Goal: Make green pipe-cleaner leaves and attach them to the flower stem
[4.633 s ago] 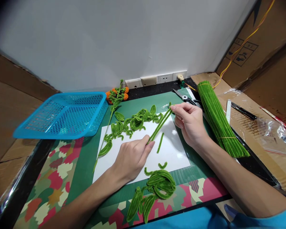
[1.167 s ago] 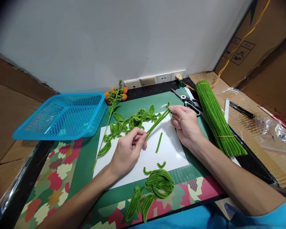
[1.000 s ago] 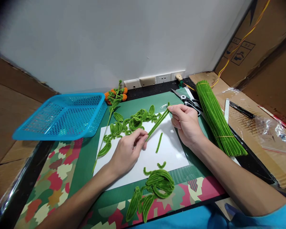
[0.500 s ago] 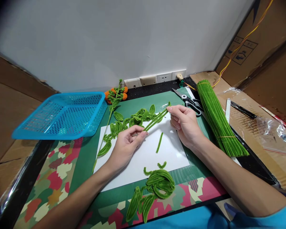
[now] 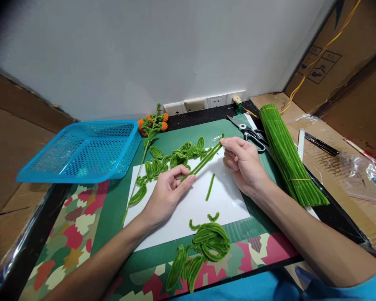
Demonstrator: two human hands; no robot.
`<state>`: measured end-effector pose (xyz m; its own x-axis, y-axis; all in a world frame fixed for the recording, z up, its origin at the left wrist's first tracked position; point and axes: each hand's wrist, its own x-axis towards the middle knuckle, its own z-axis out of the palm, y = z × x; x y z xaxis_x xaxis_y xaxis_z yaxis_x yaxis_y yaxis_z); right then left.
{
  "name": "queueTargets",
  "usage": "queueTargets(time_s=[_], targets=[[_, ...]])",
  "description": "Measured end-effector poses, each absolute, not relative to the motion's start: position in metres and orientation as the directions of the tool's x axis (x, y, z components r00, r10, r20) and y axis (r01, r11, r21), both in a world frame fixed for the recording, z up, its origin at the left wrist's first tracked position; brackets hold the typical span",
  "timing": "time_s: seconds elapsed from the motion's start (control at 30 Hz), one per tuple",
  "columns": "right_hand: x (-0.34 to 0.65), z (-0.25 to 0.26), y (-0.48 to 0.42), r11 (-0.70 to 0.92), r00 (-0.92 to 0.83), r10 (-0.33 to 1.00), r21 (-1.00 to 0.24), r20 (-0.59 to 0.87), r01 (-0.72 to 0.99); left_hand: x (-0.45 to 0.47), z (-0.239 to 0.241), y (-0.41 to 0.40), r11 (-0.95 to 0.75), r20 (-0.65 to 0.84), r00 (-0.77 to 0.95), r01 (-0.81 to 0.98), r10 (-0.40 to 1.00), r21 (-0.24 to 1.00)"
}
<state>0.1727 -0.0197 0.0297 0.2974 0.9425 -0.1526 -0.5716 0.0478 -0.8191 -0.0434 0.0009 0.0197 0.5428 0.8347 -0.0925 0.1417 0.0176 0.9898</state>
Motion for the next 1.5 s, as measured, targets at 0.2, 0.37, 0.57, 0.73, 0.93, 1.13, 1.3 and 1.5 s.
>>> queueTargets(time_s=[0.2,0.37,0.57,0.73,0.93,1.13,1.3,1.5], targets=[[0.172,0.025,-0.018,0.067,0.347,0.925,-0.836,-0.153,-0.545,-0.044,0.016,0.003,0.063,-0.092,0.546,0.073,0.833,0.995],[0.170,0.027,-0.019,0.105,0.407,0.905,-0.857,-0.128,-0.504,-0.045,0.017,0.003,0.195,-0.166,0.539,0.004,0.825,0.981],[0.171,0.027,-0.018,0.167,0.510,0.857,-0.897,-0.073,-0.409,-0.045,0.018,0.001,0.211,-0.169,0.523,-0.022,0.835,0.977],[0.175,0.025,-0.018,0.089,0.417,0.897,-0.864,-0.146,-0.495,-0.046,0.013,0.000,0.175,-0.144,0.514,-0.013,0.846,0.984],[0.171,0.018,-0.019,-0.030,0.298,0.929,-0.849,-0.218,-0.528,-0.045,0.012,0.000,0.136,-0.122,0.601,0.021,0.790,0.990],[0.158,0.013,-0.026,0.062,0.394,0.919,-0.984,-0.009,-0.167,-0.045,0.012,0.001,0.145,-0.129,0.556,0.015,0.821,0.989],[0.156,0.014,-0.029,0.086,0.383,0.921,-0.995,0.063,-0.044,-0.044,0.008,0.004,0.147,-0.119,0.512,-0.015,0.851,0.989],[0.157,0.016,-0.029,0.069,0.282,0.958,-0.996,0.050,-0.058,-0.043,0.009,0.004,0.169,-0.127,0.547,-0.027,0.828,0.985]])
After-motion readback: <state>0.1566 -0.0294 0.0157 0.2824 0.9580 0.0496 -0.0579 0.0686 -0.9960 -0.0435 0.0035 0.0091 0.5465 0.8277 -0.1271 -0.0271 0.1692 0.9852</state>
